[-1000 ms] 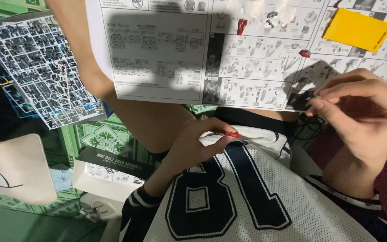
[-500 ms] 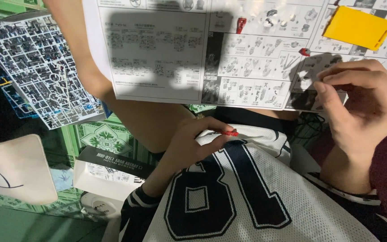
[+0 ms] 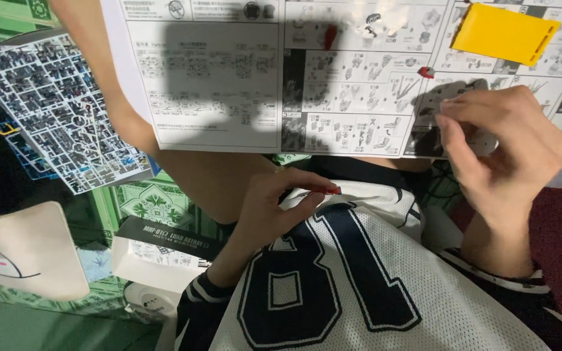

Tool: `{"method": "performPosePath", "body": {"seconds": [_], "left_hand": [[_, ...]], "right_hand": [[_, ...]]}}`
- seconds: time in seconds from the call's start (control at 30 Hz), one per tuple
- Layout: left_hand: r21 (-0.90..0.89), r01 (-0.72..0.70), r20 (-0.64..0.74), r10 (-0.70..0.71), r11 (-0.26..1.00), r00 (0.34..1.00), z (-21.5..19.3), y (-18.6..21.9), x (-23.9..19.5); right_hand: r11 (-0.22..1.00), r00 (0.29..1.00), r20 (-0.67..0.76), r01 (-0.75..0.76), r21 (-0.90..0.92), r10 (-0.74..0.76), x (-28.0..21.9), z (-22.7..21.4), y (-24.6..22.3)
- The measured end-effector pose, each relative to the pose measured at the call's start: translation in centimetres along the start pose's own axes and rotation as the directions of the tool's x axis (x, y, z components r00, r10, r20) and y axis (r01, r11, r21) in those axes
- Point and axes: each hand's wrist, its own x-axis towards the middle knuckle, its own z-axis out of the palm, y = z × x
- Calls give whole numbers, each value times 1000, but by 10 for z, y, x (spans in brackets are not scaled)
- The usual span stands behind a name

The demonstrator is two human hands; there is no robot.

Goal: The person assembles small plastic model kit parts by hand, following an instruction manual. They pick up red and white pieces, connect them, and occasionally refer to the manual while seated on the floor.

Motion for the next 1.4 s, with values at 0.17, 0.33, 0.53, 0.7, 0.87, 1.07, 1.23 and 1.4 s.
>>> {"method": "performPosePath", "body": {"seconds": [0.17,0.33,0.53,0.7,0.87,1.07,1.23,1.4], "left_hand": [[-63,-75,-54,71,995,996,2,-5,-4],[-103,-105,-97,95,989,991,4,-7,-5],[-123,-163,-150,144,979,978,7,-4,-1],[-71,-132,-163,119,989,980,7,-6,-3],[120,-166,-180,186,979,966,9,-6,-3],[47,-185,-193,190,982,962,13,0,-1],[63,-186,-175,195,980,965,16,-1,0],[67,-146,-156,155,987,976,15,0,-3]], "right_hand": [[965,981,122,171,-199,-148,-4,1,11],[948,965,156,241,-209,-211,-1,8,13],[941,962,183,245,-234,-204,-1,9,12],[949,963,200,223,-221,-180,0,9,6],[960,972,157,203,-195,-174,2,9,-2],[945,942,98,311,102,-321,-14,22,12],[957,964,200,117,267,-174,-10,37,-21],[945,971,211,42,326,-116,-8,46,-32]]}}
